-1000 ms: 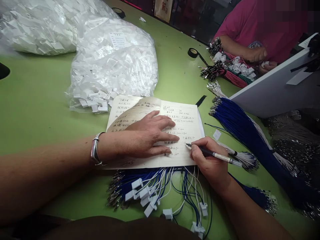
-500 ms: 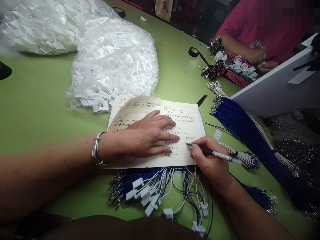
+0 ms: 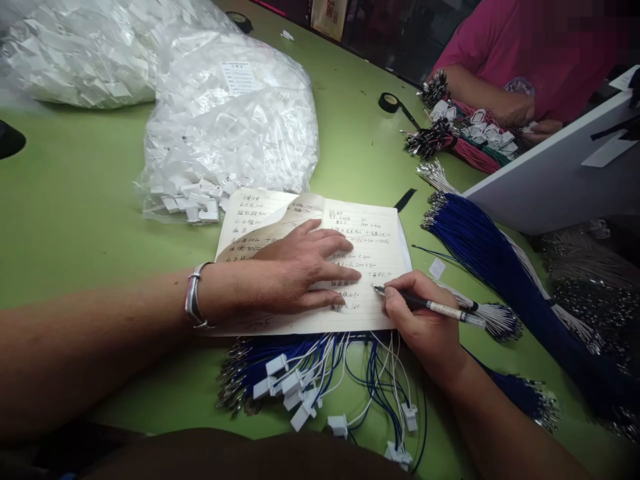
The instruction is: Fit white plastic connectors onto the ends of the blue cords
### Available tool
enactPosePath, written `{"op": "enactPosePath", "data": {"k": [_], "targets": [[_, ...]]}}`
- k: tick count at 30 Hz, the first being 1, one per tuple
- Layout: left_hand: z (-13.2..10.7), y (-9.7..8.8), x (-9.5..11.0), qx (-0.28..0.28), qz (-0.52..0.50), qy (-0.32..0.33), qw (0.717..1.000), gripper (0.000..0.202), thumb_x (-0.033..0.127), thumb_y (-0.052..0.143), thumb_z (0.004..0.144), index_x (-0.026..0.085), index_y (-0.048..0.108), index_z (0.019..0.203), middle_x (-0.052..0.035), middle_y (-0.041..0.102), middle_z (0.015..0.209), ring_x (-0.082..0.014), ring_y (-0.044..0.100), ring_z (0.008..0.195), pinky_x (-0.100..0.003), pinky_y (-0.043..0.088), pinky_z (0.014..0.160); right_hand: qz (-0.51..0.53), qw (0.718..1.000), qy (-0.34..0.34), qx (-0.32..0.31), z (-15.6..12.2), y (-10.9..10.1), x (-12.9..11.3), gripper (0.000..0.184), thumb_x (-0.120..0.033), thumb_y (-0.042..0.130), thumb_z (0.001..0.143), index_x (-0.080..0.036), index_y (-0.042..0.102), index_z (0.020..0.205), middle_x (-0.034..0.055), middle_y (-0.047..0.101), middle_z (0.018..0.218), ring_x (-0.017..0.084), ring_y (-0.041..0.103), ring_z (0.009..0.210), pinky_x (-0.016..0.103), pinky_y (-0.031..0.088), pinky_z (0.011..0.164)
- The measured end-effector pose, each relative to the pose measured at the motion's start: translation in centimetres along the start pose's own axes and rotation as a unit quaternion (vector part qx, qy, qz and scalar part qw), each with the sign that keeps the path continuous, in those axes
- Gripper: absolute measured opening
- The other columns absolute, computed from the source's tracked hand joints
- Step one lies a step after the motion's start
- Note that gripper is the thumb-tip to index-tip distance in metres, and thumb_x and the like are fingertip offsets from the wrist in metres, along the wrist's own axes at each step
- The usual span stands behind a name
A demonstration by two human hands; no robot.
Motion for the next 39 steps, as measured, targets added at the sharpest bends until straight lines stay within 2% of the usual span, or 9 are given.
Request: {"op": "enactPosePath", "data": {"k": [6, 15, 23, 39], "targets": [[0.08, -0.43, 0.21, 0.011, -0.009, 0.001, 1.000, 0.036, 0.044, 0.060, 0.092, 0.033, 0.065, 0.126, -0.0100, 0.055, 0.134, -0.0288, 0.050, 0.123, -0.057, 0.022, 0.114, 0.001, 1.000, -0.007, 0.010, -0.05, -0.17, -0.19, 0.009, -0.019, 0.062, 0.082, -0.020, 0.061, 0.072, -0.0056, 0.060, 0.055, 0.009, 0.052, 0.046, 0.022, 0.043, 0.048], [0.03, -0.34, 0.05, 0.015, -0.017, 0.002, 1.000, 0.037, 0.045, 0.060, 0.091, 0.033, 0.066, 0.126, -0.0095, 0.054, 0.136, -0.0288, 0.050, 0.124, -0.057, 0.021, 0.115, -0.007, 1.000, -0.011, -0.011, -0.06, 0.13, -0.11, 0.010, -0.019, 0.062, 0.082, -0.020, 0.062, 0.072, -0.0051, 0.060, 0.056, 0.009, 0.051, 0.046, 0.023, 0.043, 0.049], [0.10, -0.45, 0.20, 0.012, -0.013, 0.000, 1.000, 0.036, 0.044, 0.061, 0.091, 0.034, 0.065, 0.126, -0.0095, 0.055, 0.135, -0.0289, 0.051, 0.124, -0.057, 0.022, 0.115, 0.013, 1.000, 0.027, -0.005, 0.00, -0.05, 0.28, 0.009, -0.020, 0.061, 0.082, -0.020, 0.061, 0.073, -0.0050, 0.060, 0.055, 0.010, 0.053, 0.046, 0.023, 0.044, 0.049], [0.14, -0.29, 0.22, 0.001, -0.004, -0.001, 1.000, 0.037, 0.046, 0.057, 0.093, 0.033, 0.064, 0.127, -0.0101, 0.054, 0.135, -0.0280, 0.050, 0.125, -0.057, 0.021, 0.115, 0.000, 1.000, -0.004, -0.009, 0.11, -0.03, -0.01, 0.011, -0.020, 0.061, 0.082, -0.021, 0.060, 0.071, -0.0059, 0.057, 0.054, 0.009, 0.050, 0.045, 0.023, 0.042, 0.047]]}}
Point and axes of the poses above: each hand's wrist, its own z-axis towards the middle knuckle, its own y-axis out of the palm, x = y × z, the point moved 8 cm from there along z, towards the middle knuckle
